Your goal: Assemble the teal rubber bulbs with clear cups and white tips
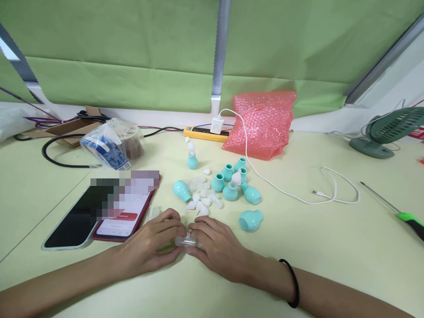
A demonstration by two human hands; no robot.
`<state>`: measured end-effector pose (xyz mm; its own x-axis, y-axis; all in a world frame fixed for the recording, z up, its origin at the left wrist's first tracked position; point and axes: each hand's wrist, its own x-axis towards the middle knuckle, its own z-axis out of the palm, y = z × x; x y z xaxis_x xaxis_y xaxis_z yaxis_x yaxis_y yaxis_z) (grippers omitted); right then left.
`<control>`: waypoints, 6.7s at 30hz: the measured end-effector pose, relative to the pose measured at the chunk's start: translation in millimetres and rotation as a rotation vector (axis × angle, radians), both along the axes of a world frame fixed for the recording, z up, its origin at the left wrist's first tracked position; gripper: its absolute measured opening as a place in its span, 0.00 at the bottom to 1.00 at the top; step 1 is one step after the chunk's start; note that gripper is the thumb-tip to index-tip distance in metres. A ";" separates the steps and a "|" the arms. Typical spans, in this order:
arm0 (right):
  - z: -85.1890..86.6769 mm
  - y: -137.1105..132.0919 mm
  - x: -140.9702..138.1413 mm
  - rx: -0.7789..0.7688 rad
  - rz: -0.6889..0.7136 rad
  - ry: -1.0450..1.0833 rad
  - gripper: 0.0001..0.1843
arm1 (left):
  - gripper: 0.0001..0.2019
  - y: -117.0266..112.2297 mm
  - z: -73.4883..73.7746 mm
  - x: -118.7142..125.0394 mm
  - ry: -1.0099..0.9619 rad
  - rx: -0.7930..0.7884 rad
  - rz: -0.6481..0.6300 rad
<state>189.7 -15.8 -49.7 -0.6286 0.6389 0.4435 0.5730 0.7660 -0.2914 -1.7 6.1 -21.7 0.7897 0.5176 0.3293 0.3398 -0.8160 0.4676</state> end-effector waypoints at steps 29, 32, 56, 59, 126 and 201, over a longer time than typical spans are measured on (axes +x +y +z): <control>4.7 -2.7 4.3 0.028 0.081 0.194 0.09 | 0.07 2.4 8.2 -1.5 -0.193 -0.409 0.033; 1.9 -1.9 5.7 0.101 0.119 0.243 0.11 | 0.11 0.7 9.2 0.3 -0.190 -0.456 0.041; -2.3 -3.5 7.8 0.150 0.147 0.266 0.09 | 0.11 -5.1 11.8 5.0 -0.221 -0.472 0.076; -2.9 -3.7 7.4 0.164 0.143 0.267 0.08 | 0.09 -6.9 11.1 5.6 -0.230 -0.479 0.062; 2.1 -10.9 1.9 0.203 0.061 0.269 0.16 | 0.06 -14.2 -3.6 7.0 -0.142 0.139 0.067; 11.8 8.0 1.8 -1.201 -0.044 1.009 0.10 | 0.23 -8.8 0.1 -1.0 -0.099 0.086 0.026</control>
<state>191.5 -7.9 -37.9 -0.3698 0.9227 -0.1093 -0.2123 -0.1984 -0.9569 -2.7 -2.7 -21.6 0.7377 0.5039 0.4493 0.3170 -0.8461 0.4285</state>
